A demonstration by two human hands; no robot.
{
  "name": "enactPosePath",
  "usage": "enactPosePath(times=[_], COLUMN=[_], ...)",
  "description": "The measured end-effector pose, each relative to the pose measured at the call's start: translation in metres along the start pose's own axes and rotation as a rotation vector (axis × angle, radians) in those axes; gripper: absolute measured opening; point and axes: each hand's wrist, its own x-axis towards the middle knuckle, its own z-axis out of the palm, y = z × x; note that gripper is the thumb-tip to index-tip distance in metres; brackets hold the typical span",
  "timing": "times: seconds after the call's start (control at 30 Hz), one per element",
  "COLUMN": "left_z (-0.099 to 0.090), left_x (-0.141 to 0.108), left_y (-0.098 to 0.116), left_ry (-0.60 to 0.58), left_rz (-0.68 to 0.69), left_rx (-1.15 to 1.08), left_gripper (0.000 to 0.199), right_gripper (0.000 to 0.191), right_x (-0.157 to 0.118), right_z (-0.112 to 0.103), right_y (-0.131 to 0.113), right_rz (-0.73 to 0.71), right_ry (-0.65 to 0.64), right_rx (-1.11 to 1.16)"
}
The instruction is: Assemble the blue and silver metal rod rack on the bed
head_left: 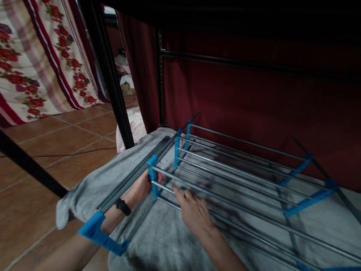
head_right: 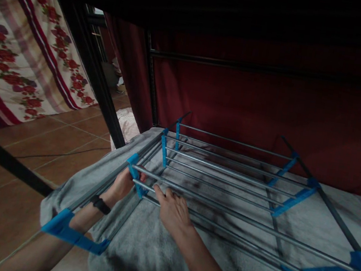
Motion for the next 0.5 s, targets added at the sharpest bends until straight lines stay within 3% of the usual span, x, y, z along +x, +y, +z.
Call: enactPosePath(times=[0.23, 0.5], left_z=[0.004, 0.021], left_x=[0.010, 0.005], left_y=[-0.019, -0.014], left_ry=[0.247, 0.389], left_rz=[0.010, 0.067], left_rx=[-0.039, 0.037], left_gripper=[0.050, 0.064], right_gripper=[0.071, 0.068], right_x=[0.001, -0.001], right_z=[-0.002, -0.008], right_y=[0.002, 0.002], right_rz=[-0.005, -0.004], right_ry=[-0.019, -0.030], right_rx=[0.005, 0.025])
